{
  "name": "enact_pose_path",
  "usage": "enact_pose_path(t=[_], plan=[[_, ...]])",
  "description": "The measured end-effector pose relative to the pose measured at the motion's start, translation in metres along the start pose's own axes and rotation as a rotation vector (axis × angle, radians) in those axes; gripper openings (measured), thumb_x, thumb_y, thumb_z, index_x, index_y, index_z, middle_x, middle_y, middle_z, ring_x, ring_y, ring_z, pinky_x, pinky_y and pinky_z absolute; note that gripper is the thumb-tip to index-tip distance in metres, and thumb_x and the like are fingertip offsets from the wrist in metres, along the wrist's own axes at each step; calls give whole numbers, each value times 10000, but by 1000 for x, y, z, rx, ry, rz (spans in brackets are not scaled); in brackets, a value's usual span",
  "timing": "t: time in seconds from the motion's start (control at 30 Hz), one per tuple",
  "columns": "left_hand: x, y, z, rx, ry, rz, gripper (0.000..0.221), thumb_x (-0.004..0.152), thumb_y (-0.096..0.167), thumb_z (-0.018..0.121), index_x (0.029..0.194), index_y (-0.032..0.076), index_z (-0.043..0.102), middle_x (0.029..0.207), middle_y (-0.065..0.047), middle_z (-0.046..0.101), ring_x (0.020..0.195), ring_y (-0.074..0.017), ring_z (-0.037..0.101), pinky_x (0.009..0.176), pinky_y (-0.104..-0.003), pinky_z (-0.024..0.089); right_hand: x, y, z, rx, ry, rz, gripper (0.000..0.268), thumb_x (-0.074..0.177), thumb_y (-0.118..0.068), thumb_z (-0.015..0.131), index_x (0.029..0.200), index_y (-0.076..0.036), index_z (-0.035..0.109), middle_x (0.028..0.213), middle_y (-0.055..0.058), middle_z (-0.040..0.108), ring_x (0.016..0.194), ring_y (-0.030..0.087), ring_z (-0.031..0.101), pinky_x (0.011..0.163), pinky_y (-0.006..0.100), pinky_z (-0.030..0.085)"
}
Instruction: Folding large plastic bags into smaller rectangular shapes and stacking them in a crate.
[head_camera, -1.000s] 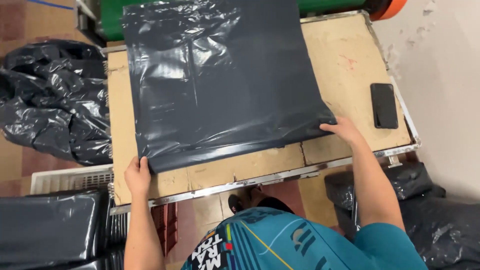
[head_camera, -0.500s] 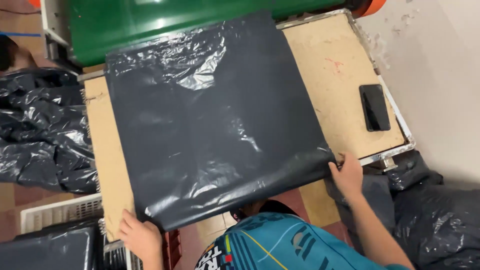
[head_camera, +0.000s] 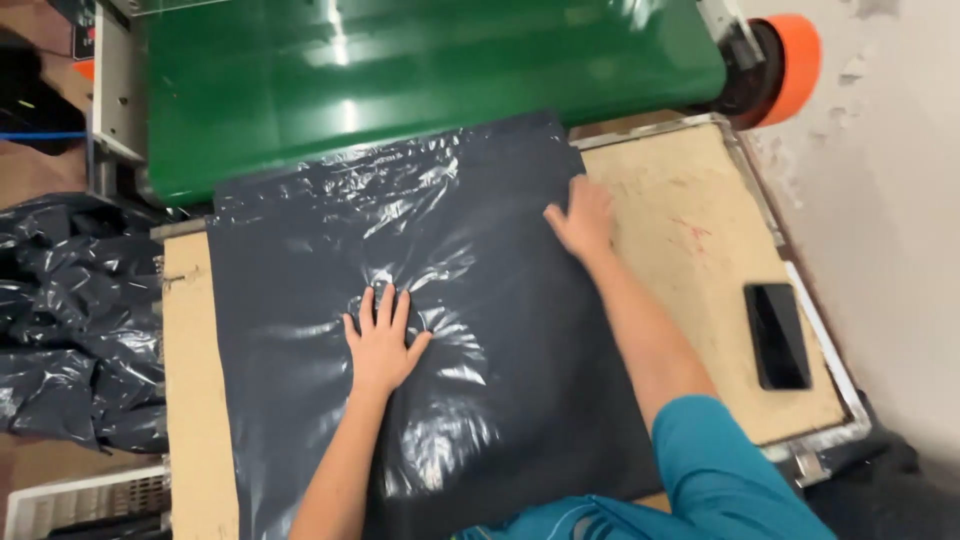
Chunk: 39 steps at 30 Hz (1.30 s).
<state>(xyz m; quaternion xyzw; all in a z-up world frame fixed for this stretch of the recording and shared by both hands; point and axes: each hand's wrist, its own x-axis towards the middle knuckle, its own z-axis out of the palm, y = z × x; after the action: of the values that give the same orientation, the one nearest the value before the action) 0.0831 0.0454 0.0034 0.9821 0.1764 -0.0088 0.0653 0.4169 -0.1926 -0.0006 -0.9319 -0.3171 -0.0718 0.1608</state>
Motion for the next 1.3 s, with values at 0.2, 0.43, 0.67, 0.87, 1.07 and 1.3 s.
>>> enact_pose_path(t=[0.2, 0.43, 0.67, 0.87, 1.07, 1.3], plan=[[31, -7, 17, 79, 125, -37, 712, 920, 708, 411, 1476, 264, 440, 1481, 11, 433, 1445, -271, 308, 1100, -598, 325, 95, 42, 40, 42, -151, 536, 822, 691, -384, 912, 1236, 60, 486, 1119, 288, 534, 1076, 447, 589, 892, 541, 486], [67, -12, 23, -13, 157, 21, 684, 934, 642, 455, 1469, 216, 445, 1526, -35, 407, 1493, -295, 250, 1119, -681, 255, 111, 56, 51, 358, -266, 547, 835, 612, -190, 910, 1300, 60, 508, 1175, 274, 629, 1114, 440, 638, 830, 592, 538], [68, -40, 26, 12, 199, 119, 628, 941, 595, 461, 1476, 265, 460, 1539, 38, 425, 1473, -188, 306, 1103, -532, 290, 103, 37, 40, 702, -219, 651, 671, 618, -136, 927, 1188, 57, 630, 1182, 289, 653, 1175, 447, 609, 932, 524, 530], [48, -110, 1, 5, 194, 118, 681, 945, 580, 464, 1483, 163, 491, 1577, -49, 434, 1486, -230, 320, 1055, -604, 308, 22, 34, -58, 526, -22, -60, 286, 818, -91, 881, 1013, -76, 673, 1060, 53, 546, 1021, 248, 535, 905, 351, 408], [-25, -242, 92, -287, 187, 195, 708, 1002, 406, 373, 1625, 140, 165, 1685, -102, 155, 1560, -293, 116, 1262, -486, -33, -92, 118, -12, 348, -205, -246, 258, 958, -84, 664, 1017, -307, 779, 1302, -36, 593, 1343, 181, 446, 1200, 301, 219], [-77, -269, 21, -1709, 430, -1158, 368, 980, 520, 427, 1057, 252, 668, 991, 51, 738, 993, -73, 708, 991, -240, 544, -120, 46, -66, 380, -150, -12, 355, 855, 43, 737, 1029, -264, 772, 1406, 19, 538, 1391, 216, 366, 1231, 368, 281]])
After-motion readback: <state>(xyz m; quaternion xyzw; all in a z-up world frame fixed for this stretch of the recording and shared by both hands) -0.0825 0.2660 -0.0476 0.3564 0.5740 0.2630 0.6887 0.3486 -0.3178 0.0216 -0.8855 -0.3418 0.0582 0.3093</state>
